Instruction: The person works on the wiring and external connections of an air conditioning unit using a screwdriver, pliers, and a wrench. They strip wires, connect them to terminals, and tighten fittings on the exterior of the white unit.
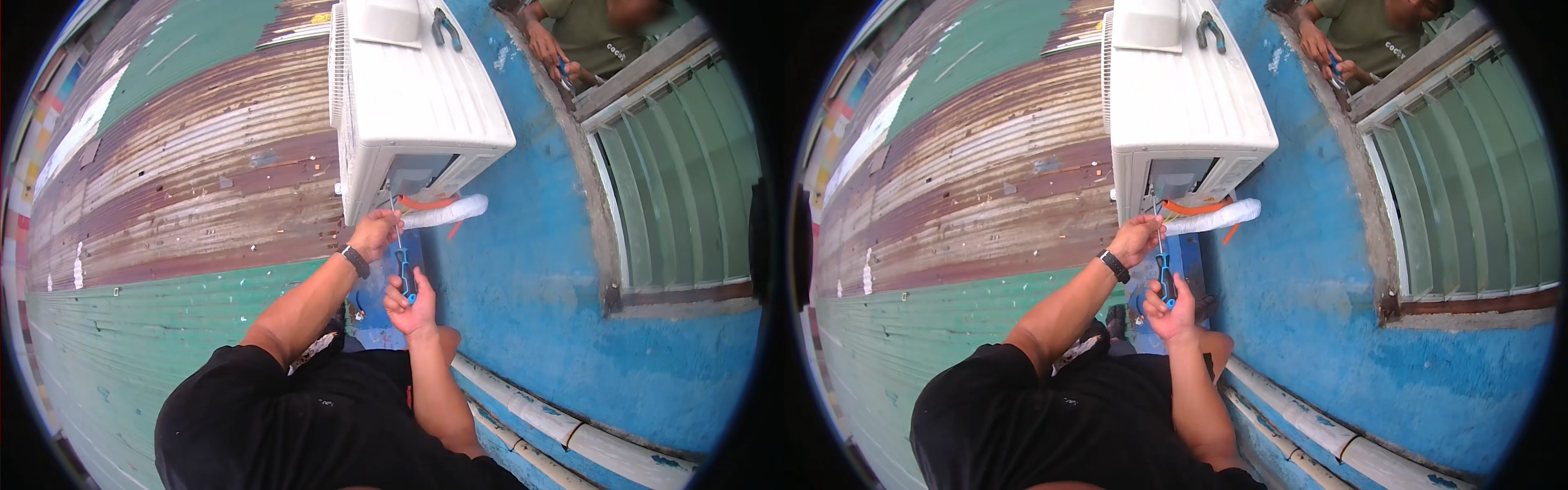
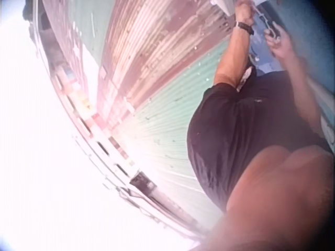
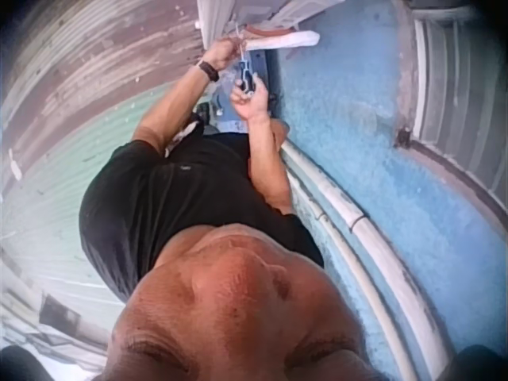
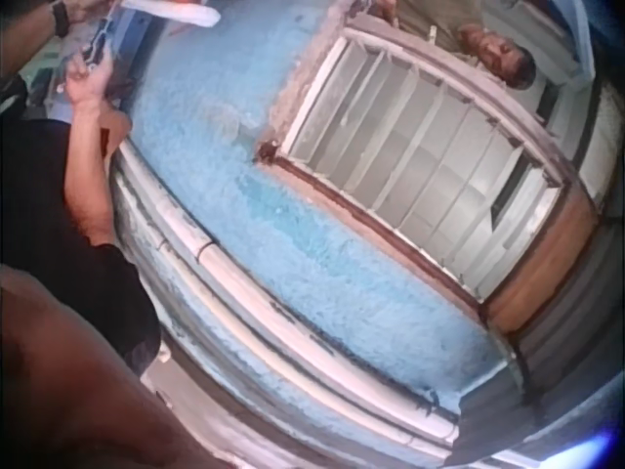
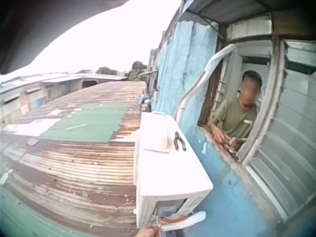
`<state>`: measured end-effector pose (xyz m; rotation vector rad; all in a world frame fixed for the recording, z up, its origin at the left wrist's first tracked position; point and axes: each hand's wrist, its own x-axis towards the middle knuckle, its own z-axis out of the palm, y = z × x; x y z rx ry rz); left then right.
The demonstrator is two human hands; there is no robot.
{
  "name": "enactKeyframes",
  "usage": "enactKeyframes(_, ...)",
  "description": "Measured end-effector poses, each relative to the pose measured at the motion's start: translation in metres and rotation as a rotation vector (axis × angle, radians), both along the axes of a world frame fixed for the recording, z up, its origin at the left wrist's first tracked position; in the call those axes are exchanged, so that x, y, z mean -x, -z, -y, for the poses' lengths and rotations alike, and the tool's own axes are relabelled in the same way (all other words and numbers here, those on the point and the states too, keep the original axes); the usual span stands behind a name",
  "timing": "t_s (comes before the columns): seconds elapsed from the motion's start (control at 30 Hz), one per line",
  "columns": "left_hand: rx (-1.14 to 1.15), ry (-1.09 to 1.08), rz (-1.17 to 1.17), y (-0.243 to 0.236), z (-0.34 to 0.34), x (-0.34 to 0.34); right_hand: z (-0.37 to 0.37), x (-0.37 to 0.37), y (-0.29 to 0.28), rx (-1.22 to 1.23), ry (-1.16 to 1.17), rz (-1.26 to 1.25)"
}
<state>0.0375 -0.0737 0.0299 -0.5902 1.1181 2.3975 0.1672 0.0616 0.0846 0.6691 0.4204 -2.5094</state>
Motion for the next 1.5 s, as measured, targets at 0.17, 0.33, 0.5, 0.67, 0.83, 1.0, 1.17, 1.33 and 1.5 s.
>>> enactKeyframes(0.17, 0.076, -0.018, -0.006, 0.007, -0.004, -0.002, 0.002, -0.004, 0.005, -0.273, 0.006, -0.126)
enactKeyframes(0.33, -0.017, 0.144, -0.014, -0.007, -0.002, 0.002, -0.017, 0.003, 0.037, 0.396, -0.002, -0.040)
enactKeyframes(0.5, 0.007, 0.143, -0.003, 0.001, 0.011, 0.003, 0.010, -0.001, 0.005, -0.775, -0.114, -0.216)
enactKeyframes(0.67, 0.049, 0.178, 0.006, -0.010, 0.011, 0.001, -0.016, 0.012, 0.022, 0.079, -0.118, -0.118)
enactKeyframes(0.83, 0.113, 0.401, -0.063, -0.021, 0.025, -0.011, 0.000, 0.006, 0.025, 0.190, -0.101, -0.036)
enactKeyframes(1.0, 0.166, 0.348, -0.086, -0.014, 0.024, -0.009, 0.004, 0.008, 0.014, 0.080, -0.073, -0.158)
enactKeyframes(1.17, 0.251, 0.332, -0.077, -0.016, 0.013, -0.009, 0.004, 0.009, 0.027, 0.254, -0.005, -0.141)
enactKeyframes(1.33, 0.308, 0.207, -0.132, -0.020, 0.009, -0.023, -0.006, 0.003, 0.033, 0.324, -0.106, -0.193)
enactKeyframes(1.5, 0.765, 0.304, -0.767, -0.148, 0.028, -0.052, -0.102, 0.052, -0.026, -1.552, -0.507, -0.970)
